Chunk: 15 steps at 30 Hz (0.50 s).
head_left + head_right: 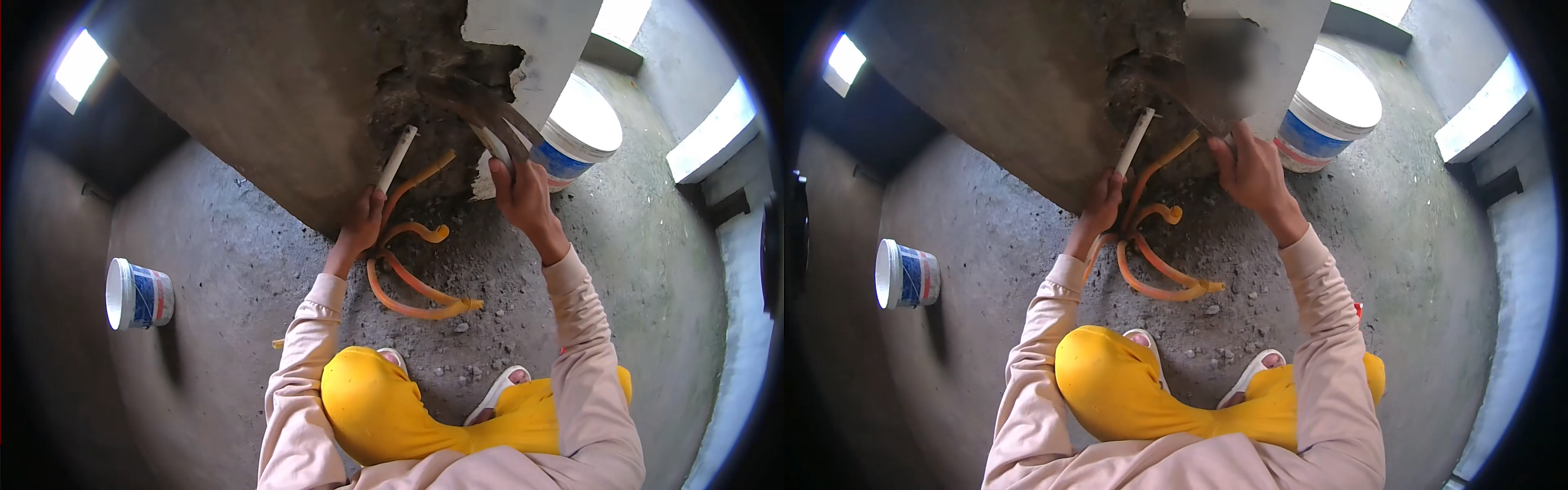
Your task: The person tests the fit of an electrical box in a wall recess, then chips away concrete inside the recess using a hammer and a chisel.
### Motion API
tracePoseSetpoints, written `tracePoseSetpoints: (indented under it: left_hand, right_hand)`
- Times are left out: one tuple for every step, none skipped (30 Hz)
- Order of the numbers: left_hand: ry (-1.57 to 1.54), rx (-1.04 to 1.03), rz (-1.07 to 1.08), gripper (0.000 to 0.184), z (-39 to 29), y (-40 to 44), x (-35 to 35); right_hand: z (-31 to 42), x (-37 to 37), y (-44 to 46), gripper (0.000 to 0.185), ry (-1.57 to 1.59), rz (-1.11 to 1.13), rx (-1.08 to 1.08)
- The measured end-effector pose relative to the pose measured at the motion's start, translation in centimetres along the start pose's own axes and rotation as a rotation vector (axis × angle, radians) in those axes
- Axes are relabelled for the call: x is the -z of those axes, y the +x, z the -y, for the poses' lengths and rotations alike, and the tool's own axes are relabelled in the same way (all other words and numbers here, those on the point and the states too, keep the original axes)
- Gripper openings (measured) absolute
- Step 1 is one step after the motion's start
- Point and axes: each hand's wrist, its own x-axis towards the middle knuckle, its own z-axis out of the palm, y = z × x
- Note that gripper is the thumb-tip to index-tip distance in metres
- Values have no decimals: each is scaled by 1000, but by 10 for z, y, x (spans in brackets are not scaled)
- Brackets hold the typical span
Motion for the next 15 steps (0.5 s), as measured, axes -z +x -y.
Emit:
tracePoseSetpoints:
  left_hand:
    - [-27,10,18,33,1,0,-1]
    - [-54,22,38,34,2,-1,-2]
    - [-57,30,41,34,2,-3,-2]
    - [-25,-3,25,35,1,-3,0]
    - [8,-41,9,36,-1,-2,1]
    - [5,-41,17,36,-1,-1,1]
    - [6,-16,12,35,-1,-1,2]
    - [6,7,8,35,-1,-1,1]
    - [0,7,20,35,-1,-1,-1]
    - [26,-23,29,36,1,-1,1]
    - [51,-61,20,37,0,3,4]
    - [48,-74,1,37,-1,13,6]
    - [84,-91,1,36,1,10,7]
    - [123,-104,10,36,1,6,7]
    - [124,-101,15,36,1,5,8]
  right_hand:
    - [4,1,5,23,-11,-17,111]
    - [9,2,10,23,-22,-32,220]
    - [15,0,15,23,-22,-24,215]
    - [20,-3,22,24,7,-48,313]
    - [14,-7,25,24,19,-62,360]
    - [8,-12,28,24,30,-75,406]
    - [-13,-22,24,24,-142,154,274]
    - [-27,-25,24,25,-313,383,135]
    - [-28,-24,30,25,-320,386,124]
    - [-27,-25,33,26,-363,404,88]
    - [-21,-24,42,28,-407,417,69]
    - [-16,-20,51,28,-415,408,89]
    - [-7,-15,45,29,-295,312,116]
    - [-2,-14,38,29,-172,217,132]
    - [-7,-19,37,29,-171,218,126]
